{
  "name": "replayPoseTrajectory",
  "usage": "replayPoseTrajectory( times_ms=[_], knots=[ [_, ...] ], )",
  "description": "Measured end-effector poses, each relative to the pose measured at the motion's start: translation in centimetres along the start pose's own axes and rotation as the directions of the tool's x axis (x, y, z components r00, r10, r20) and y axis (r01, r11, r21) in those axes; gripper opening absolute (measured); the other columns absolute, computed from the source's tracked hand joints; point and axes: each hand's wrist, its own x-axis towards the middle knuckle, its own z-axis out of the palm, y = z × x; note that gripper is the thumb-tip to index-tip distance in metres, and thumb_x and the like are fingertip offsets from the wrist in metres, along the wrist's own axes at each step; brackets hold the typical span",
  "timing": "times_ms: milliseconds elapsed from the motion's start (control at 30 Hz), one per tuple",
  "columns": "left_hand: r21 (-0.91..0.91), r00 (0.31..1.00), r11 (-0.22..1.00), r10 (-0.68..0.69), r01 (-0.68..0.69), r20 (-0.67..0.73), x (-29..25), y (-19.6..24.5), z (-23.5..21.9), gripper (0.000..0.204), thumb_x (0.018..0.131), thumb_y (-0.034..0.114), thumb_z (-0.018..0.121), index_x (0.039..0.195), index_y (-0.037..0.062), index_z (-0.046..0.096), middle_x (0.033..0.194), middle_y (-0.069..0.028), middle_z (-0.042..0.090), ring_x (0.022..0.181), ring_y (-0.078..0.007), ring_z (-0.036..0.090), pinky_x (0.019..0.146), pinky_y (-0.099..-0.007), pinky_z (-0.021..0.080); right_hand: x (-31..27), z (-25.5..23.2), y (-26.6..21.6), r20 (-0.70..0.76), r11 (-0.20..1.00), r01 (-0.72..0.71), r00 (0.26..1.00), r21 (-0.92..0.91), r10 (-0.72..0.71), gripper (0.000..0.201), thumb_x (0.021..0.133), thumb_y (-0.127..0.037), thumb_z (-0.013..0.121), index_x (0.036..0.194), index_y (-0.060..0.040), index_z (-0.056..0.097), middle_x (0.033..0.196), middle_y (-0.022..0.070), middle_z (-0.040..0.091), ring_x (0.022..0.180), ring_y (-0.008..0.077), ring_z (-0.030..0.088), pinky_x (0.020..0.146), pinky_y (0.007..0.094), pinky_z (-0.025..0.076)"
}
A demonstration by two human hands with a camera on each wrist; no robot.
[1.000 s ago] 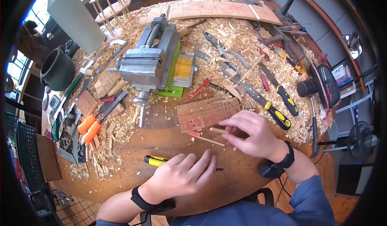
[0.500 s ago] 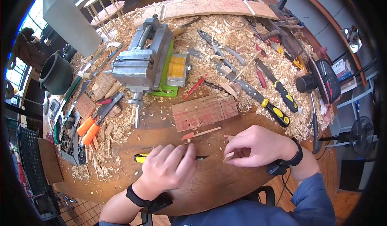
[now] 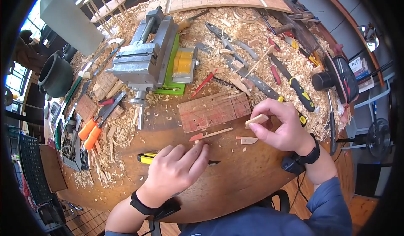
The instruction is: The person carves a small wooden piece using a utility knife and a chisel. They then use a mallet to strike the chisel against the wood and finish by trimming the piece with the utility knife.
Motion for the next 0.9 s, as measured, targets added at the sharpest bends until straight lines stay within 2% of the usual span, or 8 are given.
replayPoseTrajectory(
  times_ms=[67, 200, 400, 467, 600, 667, 733, 900],
  knots=[
    [0.034, 1.0, 0.999, -0.014, 0.015, -0.027, -0.5, -0.6, 0.4, 0.032, 0.078, 0.008, 0.073, 0.11, 0.0039, 0.077, 0.106, -0.0069, 0.078, 0.066, -0.0164, 0.065, 0.058, -0.0314, 0.051, -0.1, -0.1, -0.1, 0.005, 0.999, -0.023, 1.0, 0.023, 0.023, 0.015, 0.094, -0.013, 0.082, 0.1, -0.0082, 0.069, 0.073, -0.0009, 0.068, 0.059, 0.0082, 0.062, 0.056, 0.0264, 0.049],
    [0.06, 0.99, 0.993, -0.096, 0.102, -0.103, -0.9, -1.0, 0.5, 0.029, 0.079, 0.01, 0.075, 0.108, 0.0049, 0.076, 0.106, -0.0064, 0.077, 0.067, -0.0147, 0.064, 0.058, -0.0298, 0.05, 0.1, -0.6, -1.1, 0.362, 0.998, -0.059, 0.93, -0.013, 0.06, 0.019, 0.1, -0.02, 0.077, 0.106, -0.0073, 0.064, 0.075, 0.0055, 0.072, 0.062, 0.0175, 0.072, 0.057, 0.0311, 0.053],
    [0.048, 0.994, 0.998, -0.037, 0.042, -0.099, -0.3, -0.6, 0.5, 0.028, 0.079, 0.008, 0.075, 0.107, 0.0041, 0.075, 0.103, -0.0078, 0.077, 0.067, -0.0144, 0.064, 0.057, -0.0293, 0.05, 0.3, -0.5, -1.0, 0.228, 0.983, -0.034, 0.971, -0.179, 0.075, 0.019, 0.099, -0.02, 0.077, 0.105, -0.0071, 0.065, 0.077, 0.0068, 0.072, 0.065, 0.0173, 0.073, 0.058, 0.0304, 0.054],
    [0.077, 0.996, 0.997, -0.017, 0.024, -0.09, -0.4, -0.6, 0.4, 0.028, 0.08, 0.008, 0.076, 0.107, 0.0039, 0.075, 0.099, -0.0071, 0.076, 0.066, -0.0143, 0.063, 0.056, -0.0293, 0.049, 0.2, -0.2, -0.9, 0.151, 0.995, -0.063, 0.986, -0.077, 0.074, 0.019, 0.099, -0.021, 0.078, 0.103, -0.0062, 0.067, 0.082, 0.0074, 0.074, 0.065, 0.0155, 0.073, 0.06, 0.0289, 0.055],
    [0.05, 0.988, 0.994, -0.089, 0.095, -0.124, -0.5, -0.7, -0.2, 0.032, 0.077, 0.004, 0.075, 0.109, 0.0015, 0.076, 0.087, -0.0072, 0.073, 0.063, -0.0194, 0.065, 0.054, -0.0333, 0.047, -0.3, 1.4, -0.9, 0.241, 0.996, 0.013, 0.97, 0.086, -0.033, 0.014, 0.098, -0.014, 0.08, 0.108, -0.0047, 0.074, 0.085, 0.0064, 0.076, 0.071, 0.014, 0.073, 0.063, 0.0273, 0.057],
    [0.008, 0.986, 0.993, -0.115, 0.117, -0.118, -0.7, -0.7, -0.4, 0.035, 0.076, 0.005, 0.076, 0.111, 0.0018, 0.076, 0.087, -0.0075, 0.073, 0.064, -0.0201, 0.065, 0.055, -0.0342, 0.047, -0.5, 1.7, -1.0, 0.255, 0.994, -0.056, 0.967, 0.098, 0.029, 0.018, 0.093, -0.009, 0.086, 0.109, -0.0029, 0.08, 0.096, 0.0077, 0.08, 0.081, 0.0109, 0.075, 0.069, 0.0268, 0.059],
    [-0.008, 0.986, 0.992, -0.128, 0.128, -0.11, -0.7, -0.7, -0.3, 0.037, 0.076, 0.005, 0.076, 0.113, 0.0019, 0.076, 0.087, -0.0078, 0.072, 0.065, -0.0206, 0.066, 0.056, -0.0348, 0.048, -0.5, 1.7, -1.5, 0.327, 0.944, -0.284, 0.919, 0.168, 0.218, 0.018, 0.097, -0.009, 0.082, 0.112, -0.0004, 0.077, 0.1, 0.009, 0.081, 0.087, 0.0117, 0.076, 0.071, 0.0265, 0.06],
    [0.036, 0.977, 0.981, -0.186, 0.19, -0.104, -0.6, -1.1, -0.7, 0.035, 0.08, 0.011, 0.076, 0.113, 0.0003, 0.076, 0.076, -0.0031, 0.062, 0.061, -0.0162, 0.059, 0.054, -0.0326, 0.045, -1.1, 2.9, -0.5, 0.332, 0.766, -0.422, 0.899, 0.485, 0.285, 0.024, 0.101, -0.008, 0.078, 0.122, 0.0026, 0.073, 0.105, 0.0115, 0.081, 0.085, 0.014, 0.077, 0.072, 0.0268, 0.062]
  ],
)
